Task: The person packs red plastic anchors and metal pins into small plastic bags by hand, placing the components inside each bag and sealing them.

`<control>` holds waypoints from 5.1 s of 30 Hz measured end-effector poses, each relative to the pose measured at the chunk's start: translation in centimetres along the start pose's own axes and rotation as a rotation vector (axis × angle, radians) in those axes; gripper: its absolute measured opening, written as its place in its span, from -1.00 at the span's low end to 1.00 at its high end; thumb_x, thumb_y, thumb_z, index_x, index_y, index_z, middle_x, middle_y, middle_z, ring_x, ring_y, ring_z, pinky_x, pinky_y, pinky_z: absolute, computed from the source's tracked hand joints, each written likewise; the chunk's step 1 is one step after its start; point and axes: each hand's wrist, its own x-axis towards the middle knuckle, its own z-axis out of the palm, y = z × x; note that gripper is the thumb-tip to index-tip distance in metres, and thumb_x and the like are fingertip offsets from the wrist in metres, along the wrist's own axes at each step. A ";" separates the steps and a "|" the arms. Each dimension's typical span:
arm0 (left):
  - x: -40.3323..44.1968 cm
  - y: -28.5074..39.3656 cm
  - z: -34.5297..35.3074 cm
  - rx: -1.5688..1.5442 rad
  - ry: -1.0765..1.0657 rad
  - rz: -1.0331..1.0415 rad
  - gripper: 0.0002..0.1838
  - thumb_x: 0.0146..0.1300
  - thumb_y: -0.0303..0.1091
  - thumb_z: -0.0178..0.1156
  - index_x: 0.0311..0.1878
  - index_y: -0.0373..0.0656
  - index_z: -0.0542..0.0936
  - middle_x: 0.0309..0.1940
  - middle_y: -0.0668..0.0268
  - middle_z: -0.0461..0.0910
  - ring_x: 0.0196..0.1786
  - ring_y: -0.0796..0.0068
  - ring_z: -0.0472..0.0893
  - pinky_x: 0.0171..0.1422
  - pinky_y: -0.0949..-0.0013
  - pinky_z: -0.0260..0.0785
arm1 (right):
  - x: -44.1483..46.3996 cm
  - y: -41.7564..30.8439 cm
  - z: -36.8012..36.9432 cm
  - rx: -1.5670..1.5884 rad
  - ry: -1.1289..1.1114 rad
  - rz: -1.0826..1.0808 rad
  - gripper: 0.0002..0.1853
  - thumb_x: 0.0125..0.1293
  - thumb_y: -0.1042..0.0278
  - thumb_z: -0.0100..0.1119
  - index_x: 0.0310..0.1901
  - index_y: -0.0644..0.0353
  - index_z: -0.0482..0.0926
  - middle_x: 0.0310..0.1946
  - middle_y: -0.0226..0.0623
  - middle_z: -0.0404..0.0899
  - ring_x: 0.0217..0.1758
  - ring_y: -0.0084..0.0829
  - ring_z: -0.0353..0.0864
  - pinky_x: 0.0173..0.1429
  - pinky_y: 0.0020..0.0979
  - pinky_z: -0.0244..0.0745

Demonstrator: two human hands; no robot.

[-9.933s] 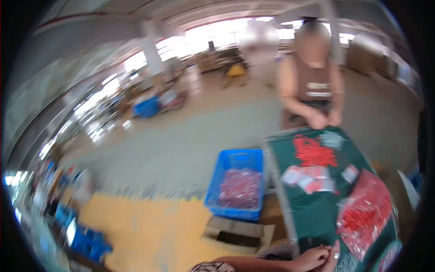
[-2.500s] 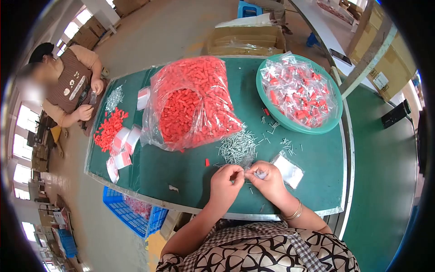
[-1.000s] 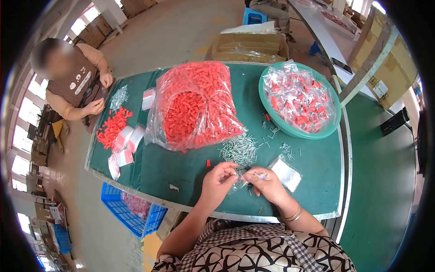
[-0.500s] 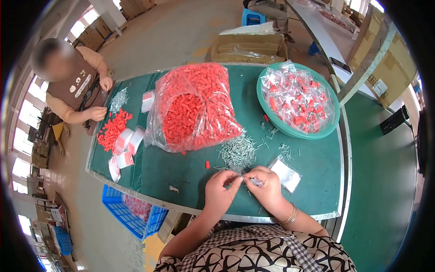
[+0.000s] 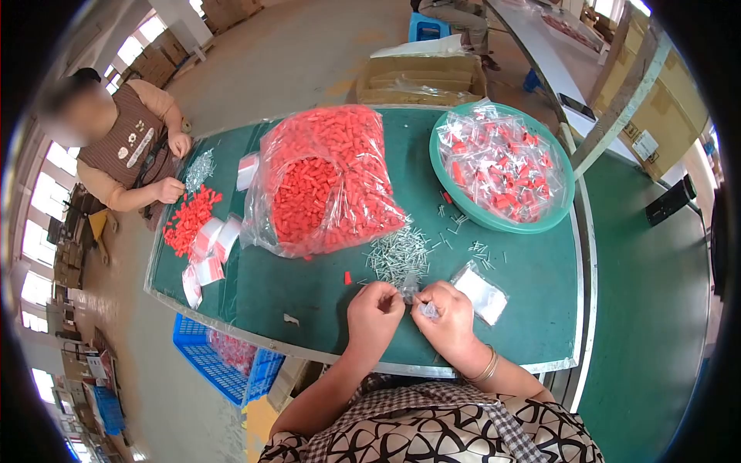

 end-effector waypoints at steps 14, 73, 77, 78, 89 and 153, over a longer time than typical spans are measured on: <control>1.0 2.5 -2.3 -0.140 -0.196 -0.133 -0.42 0.11 -0.63 0.18 0.24 -0.19 0.35 -0.56 0.42 0.44 -0.50 0.71 0.43 -0.36 0.57 0.31 | 1.5 -1.1 -1.8 -0.092 -0.253 -0.135 -0.43 -0.14 0.33 0.48 0.02 0.09 0.55 0.03 -0.30 0.55 -0.35 -0.24 0.66 -0.31 -0.31 0.60; 3.7 1.8 -4.4 -0.416 -0.141 -0.263 -0.88 0.22 -0.58 0.22 -0.17 -0.34 0.58 -0.35 0.22 0.64 -0.39 0.54 0.60 -0.28 0.49 0.48 | 1.3 1.4 -1.3 0.345 -0.354 0.116 -0.49 -0.13 0.37 0.58 -0.08 0.20 0.59 -0.20 -0.27 0.64 -0.12 -0.36 0.64 -0.01 -0.38 0.52; 2.2 3.0 -4.3 -0.298 -0.189 -0.135 -0.88 0.19 -0.57 0.25 -0.19 -0.33 0.58 -0.37 0.22 0.65 -0.37 0.49 0.62 -0.26 0.46 0.49 | 1.3 1.3 -1.3 0.345 -0.349 0.156 -0.49 -0.13 0.38 0.58 -0.07 0.20 0.60 -0.20 -0.27 0.64 -0.12 -0.37 0.64 -0.01 -0.39 0.53; 2.0 3.2 -4.2 -0.236 -0.201 -0.082 -0.87 0.18 -0.57 0.26 -0.20 -0.32 0.58 -0.37 0.22 0.65 -0.38 0.47 0.63 -0.26 0.44 0.49 | 1.2 1.3 -1.3 0.342 -0.347 0.156 -0.48 -0.13 0.38 0.58 -0.07 0.20 0.60 -0.20 -0.28 0.64 -0.12 -0.37 0.64 -0.01 -0.39 0.53; 1.7 6.8 -4.2 0.530 -0.392 0.592 -0.85 0.05 -0.54 0.28 -0.26 -0.19 0.61 -0.34 0.21 0.61 -0.27 0.17 0.61 -0.21 0.26 0.48 | 1.3 0.6 -1.1 0.193 -0.373 0.118 -0.55 -0.07 0.36 0.50 -0.09 0.20 0.60 -0.19 -0.22 0.64 -0.12 -0.22 0.65 -0.03 -0.32 0.55; 8.2 -5.7 -15.7 1.042 -0.089 0.179 -0.83 0.27 -0.41 0.12 -0.12 -0.25 0.58 -0.26 0.14 0.61 -0.17 0.14 0.60 -0.08 0.19 0.46 | 0.1 2.2 0.0 0.377 -0.381 0.125 -0.55 0.03 0.23 0.49 -0.04 0.16 0.59 -0.22 -0.33 0.64 -0.13 -0.42 0.65 -0.02 -0.39 0.56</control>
